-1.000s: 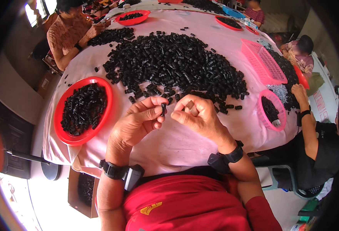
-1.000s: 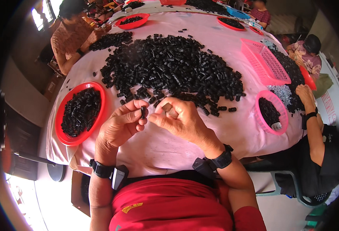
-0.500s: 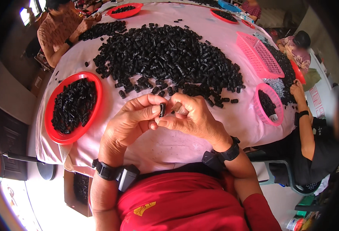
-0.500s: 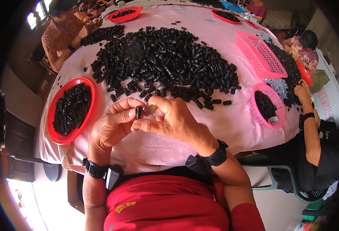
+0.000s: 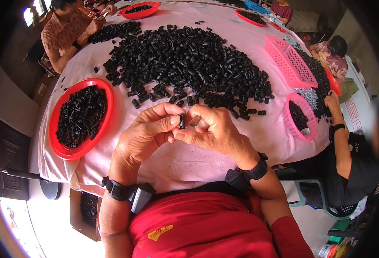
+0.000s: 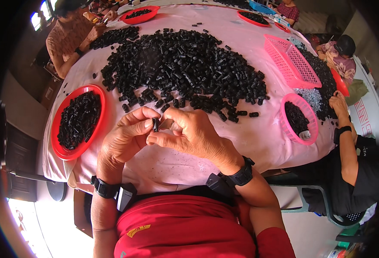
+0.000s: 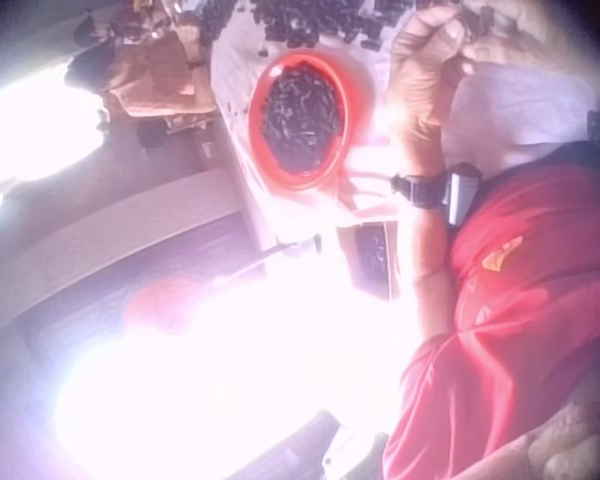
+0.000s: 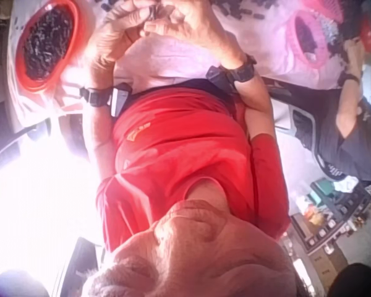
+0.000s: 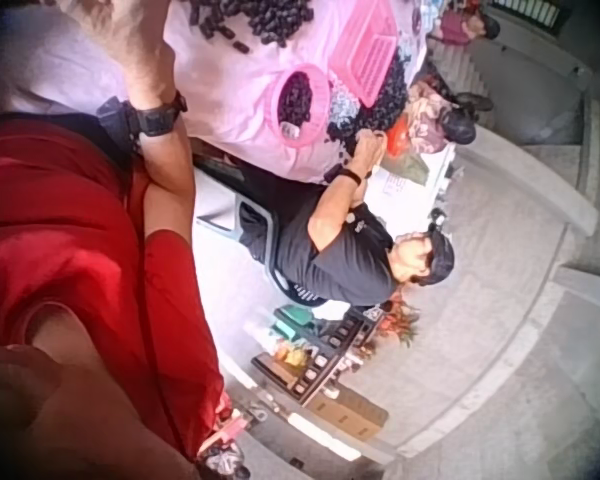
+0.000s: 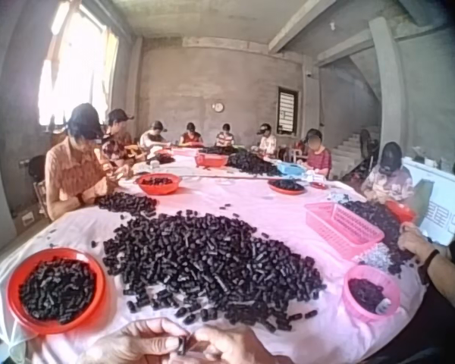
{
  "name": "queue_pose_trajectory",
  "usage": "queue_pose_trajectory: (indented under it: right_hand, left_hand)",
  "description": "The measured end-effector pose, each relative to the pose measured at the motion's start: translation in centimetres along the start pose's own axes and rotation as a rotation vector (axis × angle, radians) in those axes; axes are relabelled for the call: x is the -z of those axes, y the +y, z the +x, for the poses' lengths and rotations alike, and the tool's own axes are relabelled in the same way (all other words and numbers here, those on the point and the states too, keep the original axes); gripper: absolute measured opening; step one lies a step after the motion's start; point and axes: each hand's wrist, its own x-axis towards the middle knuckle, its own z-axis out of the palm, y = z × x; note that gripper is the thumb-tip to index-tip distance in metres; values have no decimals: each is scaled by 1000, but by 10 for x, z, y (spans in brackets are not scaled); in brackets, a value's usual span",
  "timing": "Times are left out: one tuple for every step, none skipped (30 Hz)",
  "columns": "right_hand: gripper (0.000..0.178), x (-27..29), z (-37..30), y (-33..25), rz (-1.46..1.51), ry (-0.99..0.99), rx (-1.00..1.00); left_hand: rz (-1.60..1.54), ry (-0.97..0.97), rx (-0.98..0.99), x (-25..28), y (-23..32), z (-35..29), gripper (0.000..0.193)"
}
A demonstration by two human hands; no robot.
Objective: Assembling small black plastic components by hand at a production table.
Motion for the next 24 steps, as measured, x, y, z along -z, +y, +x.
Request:
queue_pose_trajectory:
  right_hand:
    - [31,-1,0,0,-1,0,1]
    - [29,-4,0,1,33,61,43]
    - [27,-7,0,2,68,121,85]
    - [27,-9,0,3,68,121,86]
    - [24,-12,-1,6,110,147,81]
    - [21,-13,-2,7,152,174,76]
    - [21,-11,-1,3,154,171,78]
    - [19,-5,0,-2,159,110,-8]
    - [17,-1,0,-7,164,49,-94]
    - [17,1,1,-8,164,48,-93]
    - [17,2,1,-10,214,38,-143]
    - [17,2,2,-10,263,28,-192]
    - [18,3,1,-9,271,55,-193]
    - [18,1,1,-5,270,56,-193]
    - [19,-2,0,2,298,114,-170]
    - [19,-4,0,6,327,169,-147]
    - [21,-2,0,5,330,160,-186]
    - [21,-3,0,4,330,160,-187]
    - [22,-5,1,5,381,170,-195]
    - [23,-5,1,5,433,181,-202]
    - [23,-4,1,4,432,181,-203]
    - [23,-2,1,2,447,169,-220]
    - [24,-1,1,1,462,157,-237]
    - [24,-1,2,2,461,157,-239]
  left_hand:
    - [16,4,1,-1,1,0,20]
    - [17,4,0,-1,1,0,20]
    - [20,16,-9,-1,1,0,20]
    - [22,29,-18,-2,0,1,21]
    - [22,29,-19,-4,1,0,21]
    - [59,53,-21,-7,2,0,21]
    - [94,81,-24,-9,3,-1,21]
    - [93,84,-26,-9,4,-2,21]
    - [109,81,-36,-8,4,-2,22]
    - [127,74,-44,-8,4,-1,23]
    - [126,76,-45,-6,4,-1,23]
    - [125,52,-46,-3,4,-1,24]
    - [124,25,-46,-2,4,-1,25]
    - [124,23,-46,-4,5,-1,25]
    - [125,22,-33,-6,6,-2,25]
    - [126,24,-20,-7,7,-2,25]
    - [125,24,-19,-7,6,-3,25]
    - [111,19,-6,-7,6,-3,24]
    - [97,13,8,-6,6,-3,24]
    - [97,13,9,-6,6,-3,24]
    - [77,2,18,-5,5,-3,23]
    - [56,-9,26,-5,5,-3,22]
    - [55,-10,27,-3,5,-3,22]
    - [18,-38,32,-1,5,-2,21]
